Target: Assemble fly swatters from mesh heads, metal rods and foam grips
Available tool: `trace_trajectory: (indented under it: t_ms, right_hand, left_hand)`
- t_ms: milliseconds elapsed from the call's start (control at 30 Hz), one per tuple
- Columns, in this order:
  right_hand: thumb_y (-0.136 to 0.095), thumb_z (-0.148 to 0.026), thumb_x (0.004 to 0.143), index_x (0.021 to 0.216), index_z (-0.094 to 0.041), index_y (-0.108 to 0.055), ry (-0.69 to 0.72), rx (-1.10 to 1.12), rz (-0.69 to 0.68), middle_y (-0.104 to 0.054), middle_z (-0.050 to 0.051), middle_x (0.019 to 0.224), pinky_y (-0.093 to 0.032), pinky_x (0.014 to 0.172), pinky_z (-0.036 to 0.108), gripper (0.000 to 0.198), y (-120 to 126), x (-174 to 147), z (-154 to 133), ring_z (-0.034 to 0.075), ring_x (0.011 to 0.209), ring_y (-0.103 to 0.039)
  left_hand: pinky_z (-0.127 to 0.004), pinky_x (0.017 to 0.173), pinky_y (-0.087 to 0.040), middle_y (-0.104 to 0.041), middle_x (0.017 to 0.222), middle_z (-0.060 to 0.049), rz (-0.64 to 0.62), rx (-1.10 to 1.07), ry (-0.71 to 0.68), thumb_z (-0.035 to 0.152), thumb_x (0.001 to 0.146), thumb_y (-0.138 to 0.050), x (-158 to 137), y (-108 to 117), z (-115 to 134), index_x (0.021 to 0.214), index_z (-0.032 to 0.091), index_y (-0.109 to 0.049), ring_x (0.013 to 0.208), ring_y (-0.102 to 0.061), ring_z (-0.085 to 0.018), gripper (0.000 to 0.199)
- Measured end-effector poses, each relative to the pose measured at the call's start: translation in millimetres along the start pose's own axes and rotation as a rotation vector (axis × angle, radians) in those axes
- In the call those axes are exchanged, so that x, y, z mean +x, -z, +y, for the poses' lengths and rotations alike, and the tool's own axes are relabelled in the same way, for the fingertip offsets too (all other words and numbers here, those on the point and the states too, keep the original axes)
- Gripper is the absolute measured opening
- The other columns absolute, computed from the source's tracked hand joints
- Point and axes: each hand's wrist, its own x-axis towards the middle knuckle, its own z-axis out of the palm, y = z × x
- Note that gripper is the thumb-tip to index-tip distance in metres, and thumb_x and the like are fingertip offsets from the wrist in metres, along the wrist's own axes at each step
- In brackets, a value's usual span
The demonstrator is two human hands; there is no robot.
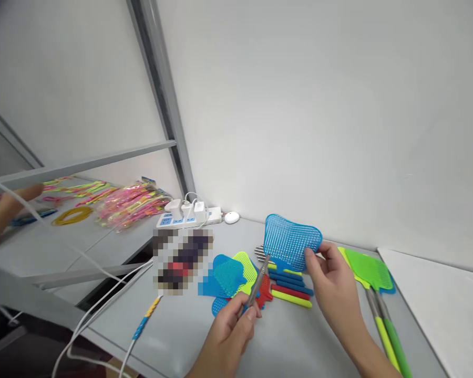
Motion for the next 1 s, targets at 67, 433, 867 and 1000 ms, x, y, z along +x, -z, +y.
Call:
trace_trajectory:
  t_ms: [67, 433, 867, 1000]
  right_hand:
    - [-0.064, -0.041, 0.084, 0.100, -0.023, -0.060, -0.205, 0.294, 0.001, -0.067, 0.003, 0.092, -0.056, 0.064, 0.031, 0.025, 13, -5, 6, 0.019, 0.077, -0.065]
    - [-0.054, -0.043, 0.087, 0.079, -0.023, -0.050, -0.376, 0.583, 0.246, -0.056, -0.004, 0.053, -0.050, 0.047, 0.030, 0.022, 50, -42, 30, 0.017, 0.045, -0.058]
    - [-0.053, -0.042, 0.088, 0.080, -0.022, -0.052, -0.265, 0.505, 0.210, -0.057, -0.004, 0.048, -0.046, 0.040, 0.028, 0.021, 52, -48, 38, 0.016, 0.038, -0.055]
    - [-0.061, -0.039, 0.083, 0.073, -0.021, -0.054, -0.157, 0.494, 0.084, -0.061, -0.002, 0.053, -0.048, 0.042, 0.029, 0.021, 62, -46, 44, 0.017, 0.041, -0.058]
  left_hand:
    - [-0.020, 0.048, -0.026, -0.038, 0.060, 0.005, -0.029, 0.167, -0.055, 0.049, 0.091, -0.049, 6, -8, 0, 0.088, 0.017, -0.059, 0.053, -0.033, -0.009, 0.034]
    - [-0.023, 0.067, -0.053, -0.073, 0.092, -0.004, 0.027, 0.972, -0.719, 0.026, 0.093, -0.051, 10, 6, -30, 0.115, 0.023, -0.060, 0.077, -0.069, -0.017, 0.024]
    - [-0.020, 0.073, -0.058, -0.074, 0.106, -0.005, 0.037, 1.055, -0.842, 0.025, 0.092, -0.055, 17, 8, -35, 0.124, 0.020, -0.057, 0.089, -0.072, -0.017, 0.033]
    - [-0.021, 0.073, -0.058, -0.073, 0.107, -0.006, 0.041, 1.088, -0.818, 0.027, 0.093, -0.053, 14, 10, -33, 0.125, 0.020, -0.056, 0.091, -0.072, -0.017, 0.033]
